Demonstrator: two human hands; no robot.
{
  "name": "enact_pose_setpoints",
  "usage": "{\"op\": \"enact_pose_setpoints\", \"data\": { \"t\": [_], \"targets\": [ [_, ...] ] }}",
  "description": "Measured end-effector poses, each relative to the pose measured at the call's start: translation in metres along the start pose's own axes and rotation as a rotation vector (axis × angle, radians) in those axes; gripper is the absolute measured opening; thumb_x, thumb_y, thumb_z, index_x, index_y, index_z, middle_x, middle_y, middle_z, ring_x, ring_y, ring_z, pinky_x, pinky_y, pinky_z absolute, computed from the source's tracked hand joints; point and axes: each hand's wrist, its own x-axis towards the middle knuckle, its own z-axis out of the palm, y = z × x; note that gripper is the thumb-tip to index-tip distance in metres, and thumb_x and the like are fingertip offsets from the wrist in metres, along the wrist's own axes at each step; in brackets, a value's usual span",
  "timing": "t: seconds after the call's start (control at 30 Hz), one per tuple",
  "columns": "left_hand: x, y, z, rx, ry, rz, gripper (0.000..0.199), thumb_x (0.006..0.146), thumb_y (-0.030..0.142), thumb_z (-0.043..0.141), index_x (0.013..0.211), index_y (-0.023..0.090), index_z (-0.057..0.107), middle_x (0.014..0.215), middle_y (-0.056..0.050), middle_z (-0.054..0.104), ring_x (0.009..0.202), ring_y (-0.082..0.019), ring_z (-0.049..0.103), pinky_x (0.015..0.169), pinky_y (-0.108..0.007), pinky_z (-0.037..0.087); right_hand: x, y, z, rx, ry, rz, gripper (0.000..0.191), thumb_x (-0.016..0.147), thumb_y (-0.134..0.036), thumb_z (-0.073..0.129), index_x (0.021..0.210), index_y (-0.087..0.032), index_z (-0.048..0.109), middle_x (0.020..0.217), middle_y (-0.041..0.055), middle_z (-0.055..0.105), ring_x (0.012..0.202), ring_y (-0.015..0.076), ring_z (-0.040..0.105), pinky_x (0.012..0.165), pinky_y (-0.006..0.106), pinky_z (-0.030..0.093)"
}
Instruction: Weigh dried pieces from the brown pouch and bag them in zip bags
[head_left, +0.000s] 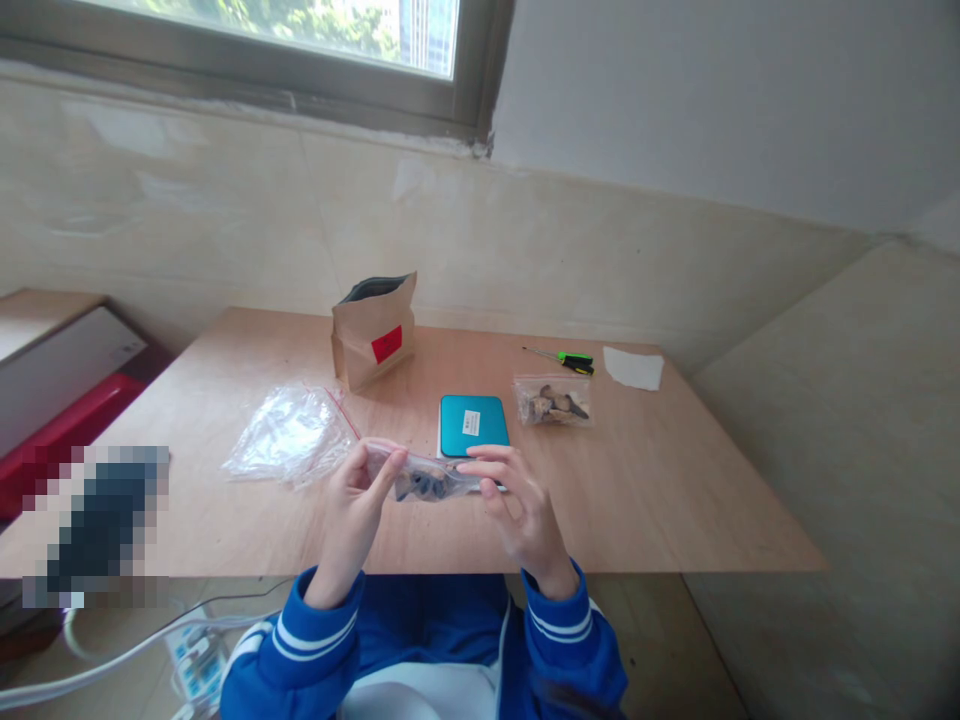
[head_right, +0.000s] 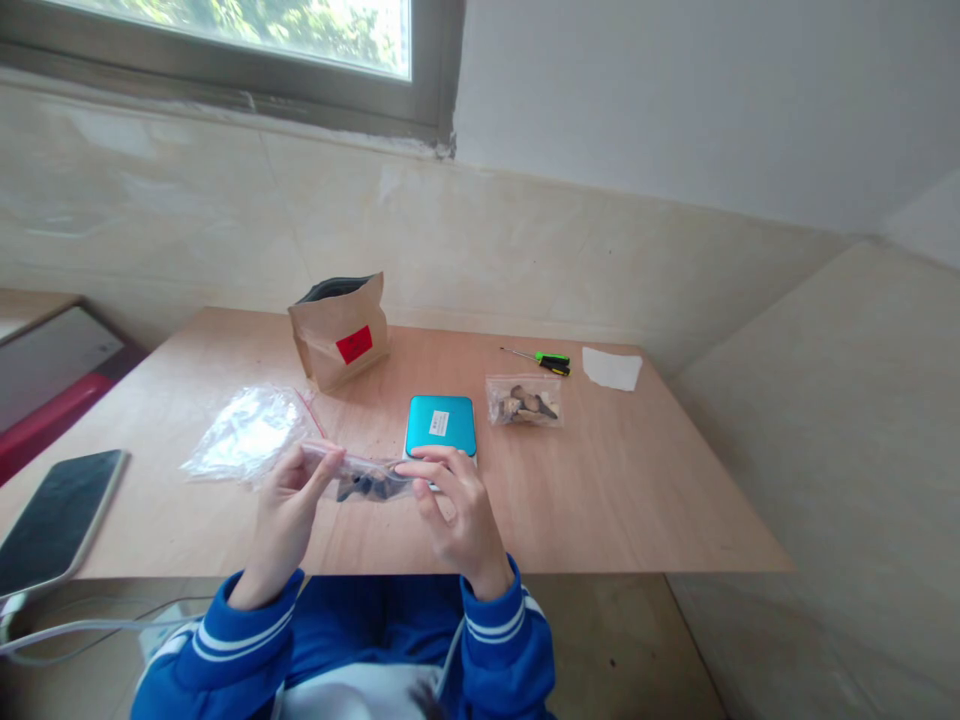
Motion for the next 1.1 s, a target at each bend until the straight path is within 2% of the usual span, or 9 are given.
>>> {"op": "enact_pose_setpoints", "data": {
  "t": [0.13,0.43,0.63,0.8,0.93,1.03,1.1],
  "targets": [
    [-0.002,0.0,0.002,-0.017,0.015,-0.011,0.038,0.077,0.054,0.073,0.072,0.018,0.065,0.064,0.001,0.064,0.06,-0.011,0.059,0.059,-0.021,0.05,0.003,-0.002,0.002,-0.025,-0.045,0.002,0.025,0.101,-0.022,0.045,0.112,-0.026,0.068,0.112,0.0048,0.07,0.11,0.0194,0.062,0.096,0.038,0.048],
    [-0.002,-0.001,0.003,-0.028,0.027,0.02,0.042,0.077,0.058,0.072,0.071,0.017,0.063,0.063,0.0,0.065,0.058,-0.011,0.059,0.057,-0.021,0.049,0.005,-0.003,0.009,-0.215,-0.047,-0.05,0.024,0.099,-0.02,0.048,0.116,-0.022,0.065,0.107,0.0071,0.07,0.1,0.0208,0.064,0.089,0.038,0.053],
    [-0.005,-0.003,0.002,-0.024,0.104,0.065,0.041,0.078,0.054,0.072,0.067,0.017,0.059,0.057,0.003,0.057,0.053,-0.009,0.052,0.05,-0.02,0.044,0.003,0.0,0.012,-0.253,-0.042,-0.043,0.008,0.094,-0.026,0.06,0.097,-0.021,0.066,0.094,0.0068,0.067,0.091,0.0204,0.066,0.083,0.036,0.057],
    [-0.005,-0.002,0.003,-0.031,0.093,0.07,0.041,0.078,0.054,0.072,0.065,0.018,0.059,0.055,0.003,0.055,0.05,-0.009,0.049,0.047,-0.019,0.042,0.004,-0.002,0.011,-0.264,-0.047,-0.041,0.012,0.093,-0.029,0.061,0.084,-0.021,0.063,0.092,0.0067,0.066,0.09,0.0207,0.066,0.082,0.036,0.056],
    [-0.003,-0.003,0.002,-0.038,0.097,0.052,0.04,0.077,0.056,0.074,0.071,0.017,0.063,0.062,0.001,0.063,0.056,-0.01,0.057,0.054,-0.02,0.048,0.003,-0.004,0.012,-0.136,0.018,-0.009,0.008,0.093,-0.028,0.062,0.099,-0.022,0.06,0.102,0.0064,0.069,0.1,0.0202,0.066,0.088,0.036,0.055],
    [-0.003,-0.002,0.002,-0.031,0.03,0.044,0.041,0.077,0.057,0.073,0.073,0.017,0.065,0.063,0.0,0.065,0.057,-0.011,0.059,0.055,-0.021,0.049,0.002,-0.005,0.016,-0.105,0.083,0.04,0.028,0.093,-0.031,0.064,0.119,-0.023,0.055,0.11,0.0063,0.071,0.102,0.0204,0.067,0.09,0.037,0.054],
    [-0.004,-0.002,0.002,-0.025,-0.022,0.035,0.041,0.077,0.058,0.072,0.073,0.017,0.066,0.063,0.0,0.065,0.057,-0.012,0.06,0.054,-0.021,0.05,0.003,-0.007,0.019,-0.143,0.095,0.025,0.03,0.094,-0.034,0.063,0.121,-0.024,0.057,0.107,0.0054,0.073,0.098,0.0209,0.067,0.088,0.037,0.052]
  ]
}}
